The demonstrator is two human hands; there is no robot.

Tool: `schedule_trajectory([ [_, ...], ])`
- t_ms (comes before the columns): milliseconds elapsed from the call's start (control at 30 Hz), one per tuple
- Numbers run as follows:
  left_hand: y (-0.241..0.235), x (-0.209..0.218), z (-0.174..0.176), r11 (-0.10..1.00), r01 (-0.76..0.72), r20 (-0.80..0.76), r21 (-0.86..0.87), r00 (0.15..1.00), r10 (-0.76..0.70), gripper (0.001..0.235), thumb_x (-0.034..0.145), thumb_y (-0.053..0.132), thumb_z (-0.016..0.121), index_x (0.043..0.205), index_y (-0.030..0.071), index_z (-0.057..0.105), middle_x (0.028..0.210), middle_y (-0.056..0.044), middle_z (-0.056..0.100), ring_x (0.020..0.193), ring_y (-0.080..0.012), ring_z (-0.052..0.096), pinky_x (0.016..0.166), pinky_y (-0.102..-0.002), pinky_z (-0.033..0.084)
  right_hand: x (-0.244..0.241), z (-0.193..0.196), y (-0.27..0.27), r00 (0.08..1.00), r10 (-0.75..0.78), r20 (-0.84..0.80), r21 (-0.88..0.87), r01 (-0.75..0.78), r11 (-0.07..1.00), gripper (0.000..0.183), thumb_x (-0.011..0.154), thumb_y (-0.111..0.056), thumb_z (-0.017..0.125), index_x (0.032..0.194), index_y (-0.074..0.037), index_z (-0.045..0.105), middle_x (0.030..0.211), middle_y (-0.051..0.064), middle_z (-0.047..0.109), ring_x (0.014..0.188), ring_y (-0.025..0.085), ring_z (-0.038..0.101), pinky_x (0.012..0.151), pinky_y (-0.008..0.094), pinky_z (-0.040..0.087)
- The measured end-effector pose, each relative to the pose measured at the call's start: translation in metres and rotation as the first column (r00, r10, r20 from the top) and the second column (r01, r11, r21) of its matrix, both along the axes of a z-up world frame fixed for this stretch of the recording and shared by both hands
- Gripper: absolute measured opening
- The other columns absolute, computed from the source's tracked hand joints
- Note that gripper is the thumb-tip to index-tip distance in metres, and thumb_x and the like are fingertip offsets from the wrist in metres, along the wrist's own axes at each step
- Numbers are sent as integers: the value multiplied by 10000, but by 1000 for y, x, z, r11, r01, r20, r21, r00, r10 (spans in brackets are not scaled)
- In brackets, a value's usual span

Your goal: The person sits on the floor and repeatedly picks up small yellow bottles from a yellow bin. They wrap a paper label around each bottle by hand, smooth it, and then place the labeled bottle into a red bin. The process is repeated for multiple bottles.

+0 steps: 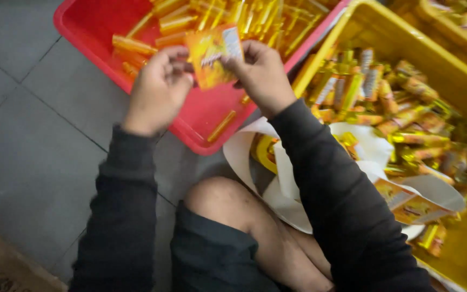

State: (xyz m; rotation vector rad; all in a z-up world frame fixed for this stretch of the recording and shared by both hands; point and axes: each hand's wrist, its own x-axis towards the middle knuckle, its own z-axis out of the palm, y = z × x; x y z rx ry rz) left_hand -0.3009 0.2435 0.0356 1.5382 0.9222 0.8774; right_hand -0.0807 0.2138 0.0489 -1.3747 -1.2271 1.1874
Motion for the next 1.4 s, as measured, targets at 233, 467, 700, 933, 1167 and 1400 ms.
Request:
schedule_trajectory([
  [233, 134, 3, -172, 979, -9, -748, 202, 644, 161, 385, 792, 204, 705, 1143, 47, 701, 1052, -198, 736, 941, -402, 691, 835, -455, 562, -10, -47, 37, 965, -259, -29, -160, 251, 955, 142, 950, -188, 680, 992, -53, 677, 837, 29, 674, 637, 84, 603, 554, 211, 531],
  [467, 182, 47, -254, 977, -113, -894, 182, 394, 213, 347, 996, 261, 410, 1227, 113, 622, 1095, -237, 706, 974, -491, 669, 760, -645, 527, -20, -31, -1, 962, -269, 35, -117, 272, 955, 204, 939, -190, 678, 1020, -3, 679, 824, 51, 691, 633, 94, 614, 589, 217, 558],
  [700, 149, 60, -240, 978, -2, -831, 209, 527, 179, 501, 804, 119, 709, 1265, 26, 537, 1088, -260, 687, 962, -483, 676, 824, -527, 561, 12, 24, -140, 967, -147, -210, -103, 128, 986, 193, 921, -55, 681, 1086, 36, 638, 973, 90, 704, 822, 130, 651, 757, 245, 565],
  [933, 25, 103, -55, 931, 35, 359, -362, 927, 105, 264, 1072, 109, 495, 1331, 114, 546, 1155, -52, 598, 890, -117, 613, 747, -216, 603, 61, 84, -267, 970, -131, -203, 23, 139, 990, 239, 897, 32, 654, 1092, -48, 540, 1139, 121, 680, 945, 180, 622, 890, 286, 519],
  [1167, -161, 192, 68, 865, 280, 646, -416, 761, 64, 619, 915, 19, 368, 1519, 98, 481, 1246, -160, 636, 1034, -251, 628, 978, -404, 551, 136, 61, -351, 897, -405, -179, 166, 433, 886, 363, 856, 83, 608, 1143, -135, 562, 1201, 115, 661, 1136, 226, 637, 1029, 338, 523],
  [1400, -254, 300, -27, 744, 550, 734, -380, 668, -120, 496, 978, 129, 552, 1448, 64, 411, 1079, -84, 544, 850, -199, 659, 652, -306, 598, 206, -32, -370, 588, -599, -543, 189, 781, 596, 275, 881, 4, 717, 1137, -13, 620, 1079, 165, 713, 969, 234, 722, 849, 380, 603],
])
